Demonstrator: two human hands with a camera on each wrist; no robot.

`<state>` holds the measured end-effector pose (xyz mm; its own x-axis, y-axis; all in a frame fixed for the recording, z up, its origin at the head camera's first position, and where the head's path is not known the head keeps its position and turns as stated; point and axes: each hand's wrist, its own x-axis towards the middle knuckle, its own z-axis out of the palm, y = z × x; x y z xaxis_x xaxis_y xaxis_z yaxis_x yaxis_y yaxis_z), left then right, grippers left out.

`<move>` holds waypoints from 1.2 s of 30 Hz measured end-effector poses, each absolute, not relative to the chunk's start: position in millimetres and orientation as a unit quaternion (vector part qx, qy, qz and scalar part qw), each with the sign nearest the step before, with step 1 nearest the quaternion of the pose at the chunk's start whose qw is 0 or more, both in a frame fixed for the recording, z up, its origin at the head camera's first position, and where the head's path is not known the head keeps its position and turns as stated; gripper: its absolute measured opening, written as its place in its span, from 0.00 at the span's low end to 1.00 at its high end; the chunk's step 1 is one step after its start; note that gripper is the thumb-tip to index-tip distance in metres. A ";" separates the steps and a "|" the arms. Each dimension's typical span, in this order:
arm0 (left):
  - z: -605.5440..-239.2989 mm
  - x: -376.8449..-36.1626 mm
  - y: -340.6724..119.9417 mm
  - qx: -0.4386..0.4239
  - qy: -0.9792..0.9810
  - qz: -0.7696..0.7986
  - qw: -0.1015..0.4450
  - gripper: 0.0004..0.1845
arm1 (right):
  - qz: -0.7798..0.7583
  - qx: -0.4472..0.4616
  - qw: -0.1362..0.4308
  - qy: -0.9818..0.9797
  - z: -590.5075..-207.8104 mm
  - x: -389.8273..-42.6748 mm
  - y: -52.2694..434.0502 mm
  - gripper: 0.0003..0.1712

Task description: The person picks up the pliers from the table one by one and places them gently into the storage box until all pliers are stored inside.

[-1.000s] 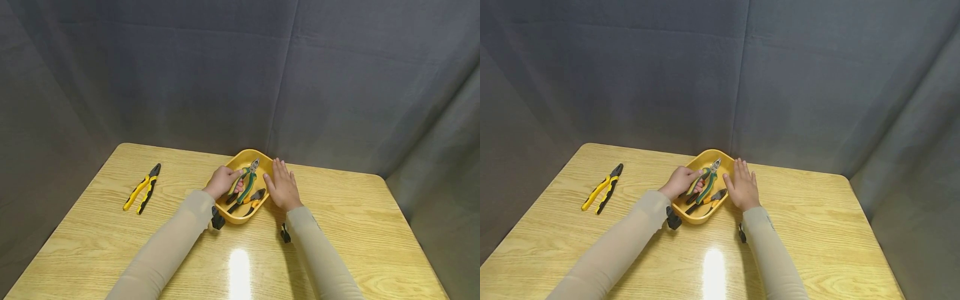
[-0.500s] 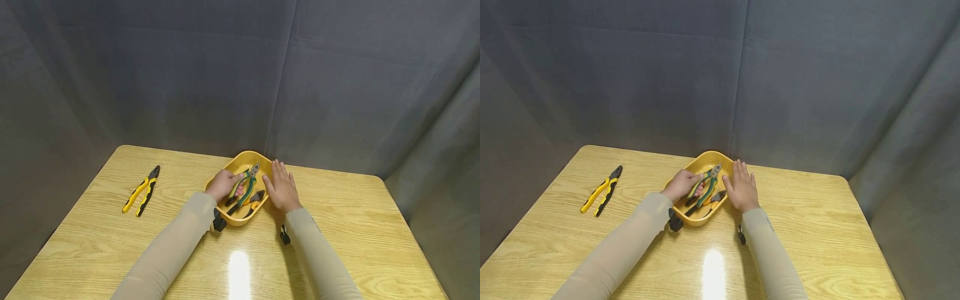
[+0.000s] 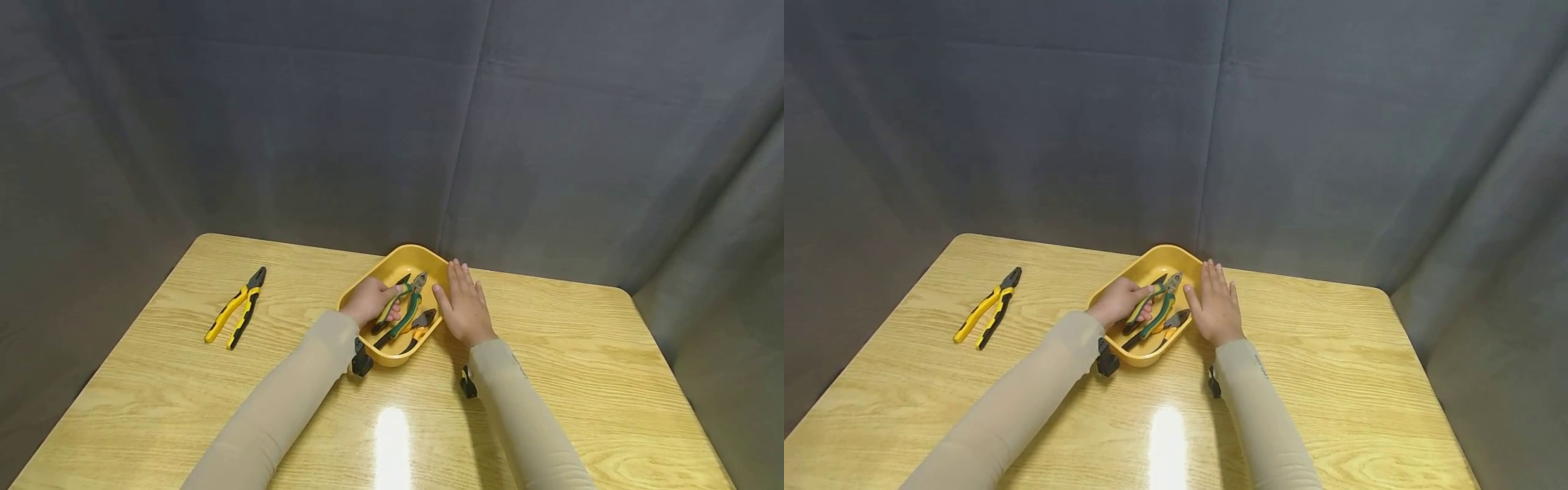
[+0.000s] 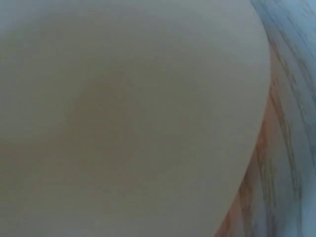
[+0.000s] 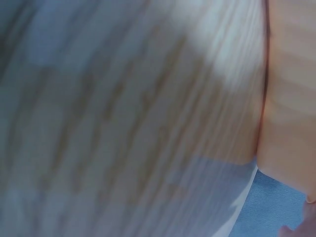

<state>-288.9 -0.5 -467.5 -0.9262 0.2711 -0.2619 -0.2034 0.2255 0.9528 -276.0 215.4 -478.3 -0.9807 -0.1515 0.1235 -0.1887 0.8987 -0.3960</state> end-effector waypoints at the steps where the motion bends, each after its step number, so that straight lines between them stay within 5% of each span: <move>1: -468.0 -289.4 -0.2 0.021 0.760 0.620 0.191 0.24 | 0.207 0.086 0.043 -0.974 -478.3 -276.1 215.7 0.44; 36: -467.4 -287.1 -1.6 0.058 0.794 0.578 0.180 0.22 | 0.219 0.085 0.051 -0.971 -480.6 -276.7 216.0 0.41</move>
